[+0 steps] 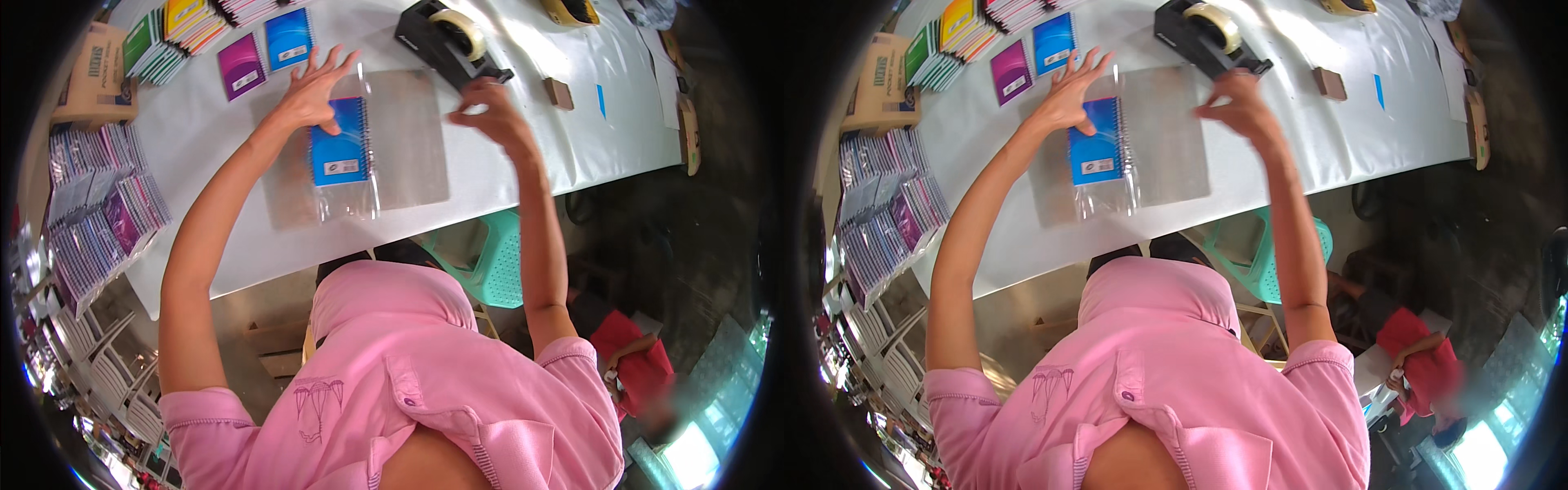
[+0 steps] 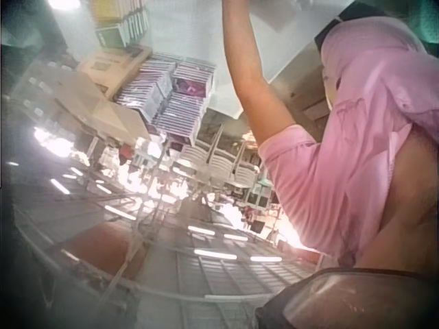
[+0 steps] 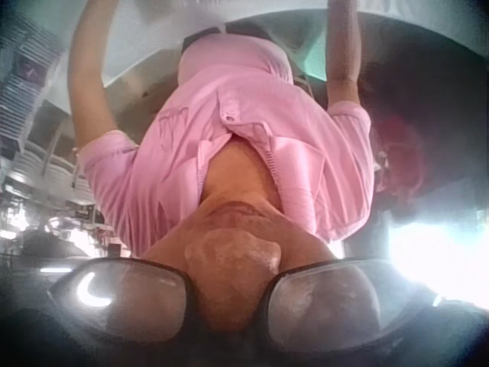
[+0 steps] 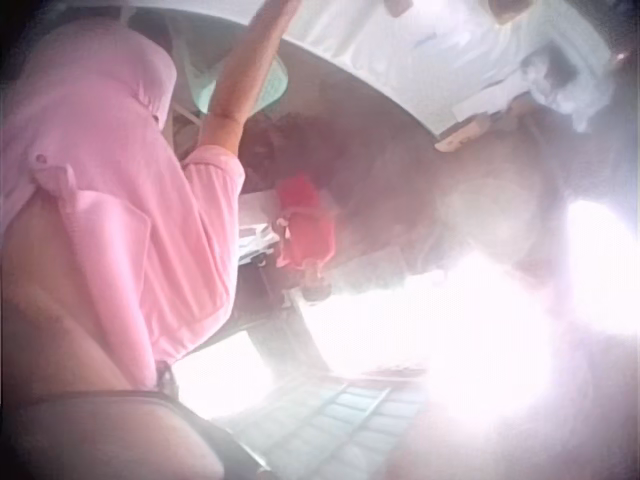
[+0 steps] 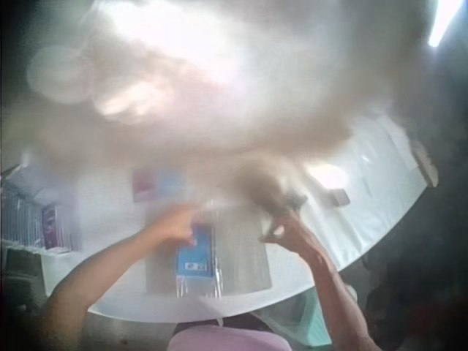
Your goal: The person repeatedly picks up small spiral-bound notebooks from a stack, places them into clear plastic bags, and seals the bags using a tape dispenser. The packaged notebooks are set aside on the table.
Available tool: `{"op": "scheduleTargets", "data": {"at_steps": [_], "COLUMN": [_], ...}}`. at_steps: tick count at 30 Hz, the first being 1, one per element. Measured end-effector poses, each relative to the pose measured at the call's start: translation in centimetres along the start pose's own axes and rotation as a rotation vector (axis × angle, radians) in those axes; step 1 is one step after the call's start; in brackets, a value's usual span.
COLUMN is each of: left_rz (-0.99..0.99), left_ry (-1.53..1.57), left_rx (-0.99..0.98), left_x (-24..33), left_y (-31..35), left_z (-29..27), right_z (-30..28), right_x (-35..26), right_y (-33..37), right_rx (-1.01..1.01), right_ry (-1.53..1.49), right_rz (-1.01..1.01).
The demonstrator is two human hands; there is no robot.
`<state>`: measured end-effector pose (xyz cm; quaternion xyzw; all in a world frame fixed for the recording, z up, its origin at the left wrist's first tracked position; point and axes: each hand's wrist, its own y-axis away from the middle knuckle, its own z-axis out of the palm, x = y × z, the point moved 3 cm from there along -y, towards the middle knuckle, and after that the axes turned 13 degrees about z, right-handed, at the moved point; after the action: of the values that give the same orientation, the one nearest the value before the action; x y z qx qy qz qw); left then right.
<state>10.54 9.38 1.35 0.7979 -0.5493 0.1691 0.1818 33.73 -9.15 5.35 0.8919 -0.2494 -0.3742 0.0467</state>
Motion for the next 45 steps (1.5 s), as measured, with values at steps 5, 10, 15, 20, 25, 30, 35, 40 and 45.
{"op": "scheduleTargets", "data": {"at_steps": [5,10,15,20,25,30,35,40,45], "left_rz": [0.024,0.071,0.133,0.179,0.173,0.155,0.154,0.123,0.086], "left_ry": [0.057,0.086,0.091,0.074,0.041,0.052,0.067,0.056,0.014], "left_rx": [-0.015,0.011,0.077,0.083,0.004,0.018,0.049,0.023,-0.021], "left_x": [-0.1,-1.0,-1.4,-2.0,-1.6,-0.9,-0.3,-0.3,-0.3], "left_y": [-1.0,-1.0,-0.9,-0.7,-0.7,-0.1,0.0,-0.2,0.1], "left_z": [0.3,1.1,1.6,1.8,1.4,0.6,0.5,0.4,0.0], "right_z": [10.4,13.1,14.6,14.4,13.2,11.7,12.4,13.9,14.8], "right_x": [-10.9,-12.9,-13.7,-14.5,-13.7,-12.2,-6.0,-9.4,-8.8], "right_y": [-1.4,-1.8,-0.8,-0.9,-0.8,-0.2,1.8,1.3,1.3], "right_rx": [-0.344,-0.178,0.088,0.052,-0.122,-0.195,-0.154,0.165,0.175], "right_ry": [0.144,0.357,0.485,0.668,0.941,0.738,0.223,0.186,0.092], "right_rz": [0.1,0.209,0.066,0.004,0.124,0.216,0.361,0.24,0.265]}}
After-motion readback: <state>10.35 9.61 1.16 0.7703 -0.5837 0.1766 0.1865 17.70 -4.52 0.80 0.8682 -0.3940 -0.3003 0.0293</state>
